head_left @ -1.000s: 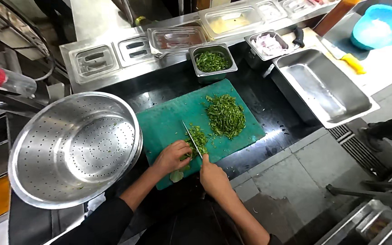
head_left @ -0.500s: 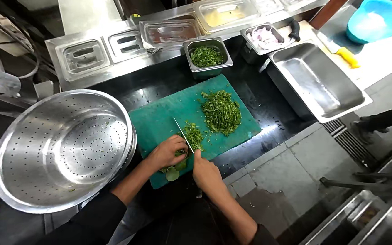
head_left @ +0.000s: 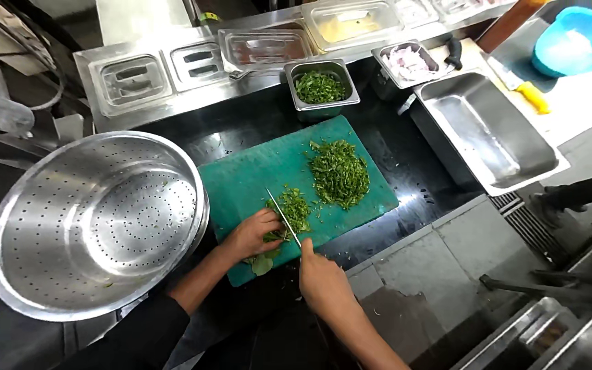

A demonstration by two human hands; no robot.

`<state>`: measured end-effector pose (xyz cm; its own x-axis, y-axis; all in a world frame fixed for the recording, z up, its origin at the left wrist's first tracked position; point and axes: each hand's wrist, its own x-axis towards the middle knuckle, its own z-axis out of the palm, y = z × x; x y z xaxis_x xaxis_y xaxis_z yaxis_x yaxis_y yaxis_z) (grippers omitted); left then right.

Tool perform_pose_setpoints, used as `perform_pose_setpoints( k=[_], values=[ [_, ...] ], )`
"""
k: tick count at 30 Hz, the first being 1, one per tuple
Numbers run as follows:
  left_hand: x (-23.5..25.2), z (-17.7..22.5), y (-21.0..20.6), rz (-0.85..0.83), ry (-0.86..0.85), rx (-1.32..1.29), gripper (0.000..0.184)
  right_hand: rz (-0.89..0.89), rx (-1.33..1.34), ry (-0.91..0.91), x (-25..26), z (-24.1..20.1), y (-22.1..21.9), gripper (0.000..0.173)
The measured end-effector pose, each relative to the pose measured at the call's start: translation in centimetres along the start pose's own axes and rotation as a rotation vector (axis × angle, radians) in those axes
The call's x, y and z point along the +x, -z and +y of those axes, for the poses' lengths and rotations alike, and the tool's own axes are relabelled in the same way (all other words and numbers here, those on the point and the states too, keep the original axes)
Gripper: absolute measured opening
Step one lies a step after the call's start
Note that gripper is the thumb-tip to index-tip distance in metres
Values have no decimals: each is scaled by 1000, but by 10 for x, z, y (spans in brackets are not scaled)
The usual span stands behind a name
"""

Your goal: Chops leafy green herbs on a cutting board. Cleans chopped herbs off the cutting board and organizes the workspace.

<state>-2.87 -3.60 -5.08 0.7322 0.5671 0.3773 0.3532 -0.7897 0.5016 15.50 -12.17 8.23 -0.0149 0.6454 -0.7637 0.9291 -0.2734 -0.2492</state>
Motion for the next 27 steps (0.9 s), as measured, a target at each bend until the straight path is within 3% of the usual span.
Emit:
perform_pose_setpoints(
  k=[4, 9, 14, 19, 27],
  values=[
    [0, 3, 2, -21, 48, -61, 18, 25, 18, 0, 30, -2, -15, 39],
    [-4, -4, 1, 23, -15, -65, 16, -25, 10, 17, 5, 0, -2, 37],
    [-6, -7, 2, 38, -22, -105, 18, 41, 28, 15, 34, -7, -15, 36],
    [-9, -6, 2, 59, -7, -139, 17, -32, 51, 16, 11, -3, -12, 36],
    [-18, 8, 0, 38, 75, -31, 30, 41, 23, 34, 32, 5, -26, 37]
  ],
)
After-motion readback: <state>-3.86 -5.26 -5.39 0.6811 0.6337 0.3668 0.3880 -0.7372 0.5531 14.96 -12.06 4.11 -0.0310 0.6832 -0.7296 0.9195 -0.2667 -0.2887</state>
